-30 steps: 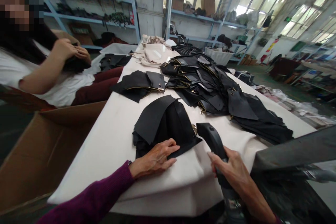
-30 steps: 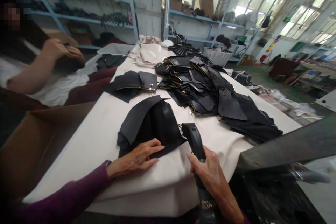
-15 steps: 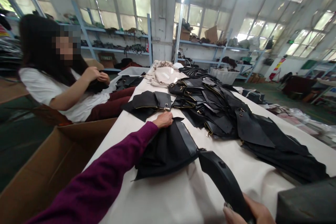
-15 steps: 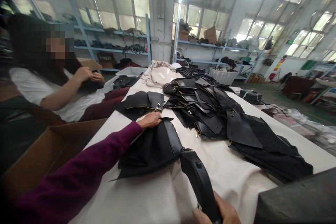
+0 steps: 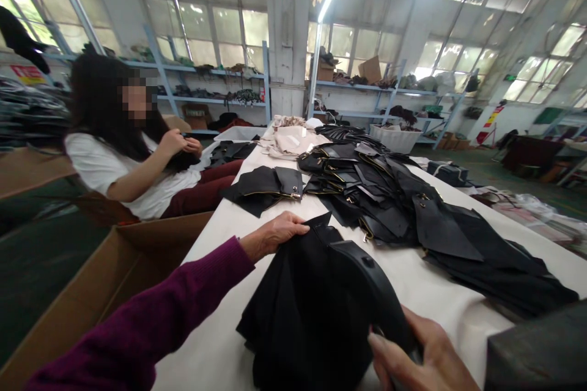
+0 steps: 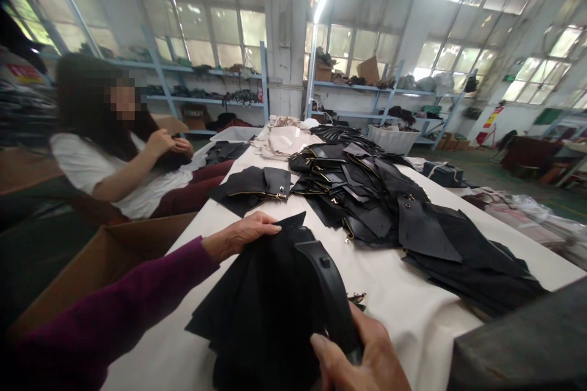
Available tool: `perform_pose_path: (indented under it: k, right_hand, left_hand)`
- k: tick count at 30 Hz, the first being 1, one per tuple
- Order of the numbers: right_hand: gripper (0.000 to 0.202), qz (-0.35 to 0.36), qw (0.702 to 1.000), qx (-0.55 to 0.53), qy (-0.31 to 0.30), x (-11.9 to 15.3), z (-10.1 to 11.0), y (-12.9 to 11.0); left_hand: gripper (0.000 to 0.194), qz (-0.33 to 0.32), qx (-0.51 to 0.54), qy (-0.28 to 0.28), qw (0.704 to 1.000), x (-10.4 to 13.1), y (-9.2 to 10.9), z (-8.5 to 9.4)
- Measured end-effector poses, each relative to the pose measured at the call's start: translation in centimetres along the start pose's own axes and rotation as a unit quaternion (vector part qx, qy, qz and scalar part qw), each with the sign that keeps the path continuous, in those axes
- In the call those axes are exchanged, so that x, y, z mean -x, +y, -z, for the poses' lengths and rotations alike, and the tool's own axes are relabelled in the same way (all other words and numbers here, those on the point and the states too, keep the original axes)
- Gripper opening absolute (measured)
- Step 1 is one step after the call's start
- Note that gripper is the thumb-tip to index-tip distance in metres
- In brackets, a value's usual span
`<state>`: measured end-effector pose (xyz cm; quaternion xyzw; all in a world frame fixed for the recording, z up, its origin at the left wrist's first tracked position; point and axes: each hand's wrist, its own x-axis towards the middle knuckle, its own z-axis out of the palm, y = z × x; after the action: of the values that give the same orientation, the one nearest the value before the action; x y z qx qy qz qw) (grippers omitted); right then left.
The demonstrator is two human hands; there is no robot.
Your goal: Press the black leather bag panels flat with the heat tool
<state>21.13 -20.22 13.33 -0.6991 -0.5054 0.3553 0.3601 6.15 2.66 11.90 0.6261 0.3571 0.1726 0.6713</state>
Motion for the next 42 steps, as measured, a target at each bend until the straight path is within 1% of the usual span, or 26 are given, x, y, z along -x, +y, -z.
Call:
perform_pose_path:
  k: [1, 3, 7, 9, 11, 13, 14, 17, 19, 21, 23, 25, 27, 29, 31, 33, 35, 37, 40, 42]
  right_hand:
    - [0.029, -0.001, 1.0, -0.015, -0.013, -0.2, -0.3, -0.6]
    - [0.027, 0.0, 0.999, -0.049, -0.023, -0.6, -1.1, -1.4]
    - [0.023, 0.021, 0.997, -0.075, -0.02, -1.4, -2.2, -2.5]
    - [0.024, 0.029, 0.996, -0.08, -0.002, -2.1, -2.0, -3.0]
    - [0.025, 0.035, 0.995, -0.084, 0.029, -2.8, -1.4, -3.4]
    - [0.027, 0.038, 0.994, -0.084, 0.051, -3.2, -0.4, -3.6]
    - [0.027, 0.036, 0.995, -0.083, 0.052, -3.2, 0.0, -3.6]
    - [0.028, 0.032, 0.997, -0.071, 0.029, -2.1, 0.5, -3.5]
    - [0.028, 0.031, 0.998, -0.062, 0.003, -1.1, -0.1, -3.3]
    - [0.027, 0.03, 0.998, -0.059, -0.021, -0.5, -1.3, -3.3]
    - [0.025, 0.032, 0.997, -0.06, -0.035, -0.6, -2.6, -3.3]
    - [0.024, 0.041, 0.997, -0.062, -0.031, -1.3, -3.3, -3.6]
    - [0.024, 0.049, 0.997, -0.065, -0.011, -2.1, -3.3, -3.9]
    - [0.025, 0.051, 0.996, -0.068, 0.01, -2.6, -2.7, -4.2]
    - [0.027, 0.049, 0.996, -0.068, 0.015, -2.3, -1.9, -4.2]
    - [0.027, 0.048, 0.997, -0.063, 0.003, -1.4, -1.5, -4.0]
    - [0.026, 0.047, 0.997, -0.057, -0.018, -0.4, -1.7, -3.6]
    - [0.024, 0.044, 0.997, -0.056, -0.034, 0.2, -2.4, -3.3]
    - [0.023, 0.042, 0.996, -0.063, -0.045, 0.1, -3.3, -3.1]
    - [0.025, 0.043, 0.996, -0.066, -0.038, -0.2, -3.4, -3.3]
  left_hand:
    - [0.019, 0.005, 0.034, 0.0, 0.999, 0.7, -0.3, -0.4]
    - [0.018, -0.004, 0.067, -0.002, 0.998, 1.8, -0.8, -1.1]
    - [0.017, -0.071, 0.103, -0.01, 0.992, 4.0, -1.5, -2.3]
    - [0.016, -0.098, 0.119, -0.013, 0.988, 5.0, -1.9, -2.9]
    - [0.016, -0.096, 0.143, -0.01, 0.985, 5.6, -2.3, -3.3]
    - [0.018, -0.081, 0.176, 0.008, 0.981, 5.7, -2.8, -3.3]
    - [0.019, -0.07, 0.194, 0.017, 0.978, 5.6, -3.0, -3.1]
    - [0.023, -0.043, 0.233, 0.032, 0.971, 5.0, -3.6, -2.5]
    - [0.024, -0.038, 0.242, 0.032, 0.969, 4.9, -3.8, -2.2]
    - [0.025, -0.049, 0.248, 0.024, 0.967, 5.1, -3.9, -2.3]
    - [0.027, -0.068, 0.249, 0.008, 0.966, 5.7, -3.9, -2.6]
    - [0.029, -0.081, 0.242, -0.013, 0.967, 6.4, -4.1, -2.9]
    - [0.031, -0.085, 0.231, -0.021, 0.969, 6.9, -4.2, -3.0]
    - [0.032, -0.081, 0.231, -0.011, 0.97, 7.2, -4.3, -2.8]
    - [0.032, -0.075, 0.239, 0.005, 0.968, 7.1, -4.3, -2.6]
    - [0.032, -0.07, 0.247, 0.011, 0.966, 6.9, -4.3, -2.5]
    - [0.032, -0.074, 0.255, 0.005, 0.964, 6.8, -4.4, -2.6]
    - [0.032, -0.084, 0.26, -0.006, 0.962, 6.7, -4.6, -2.9]
    - [0.032, -0.094, 0.254, -0.015, 0.962, 6.8, -4.7, -3.0]
    - [0.031, -0.089, 0.237, -0.003, 0.967, 6.8, -4.1, -2.4]
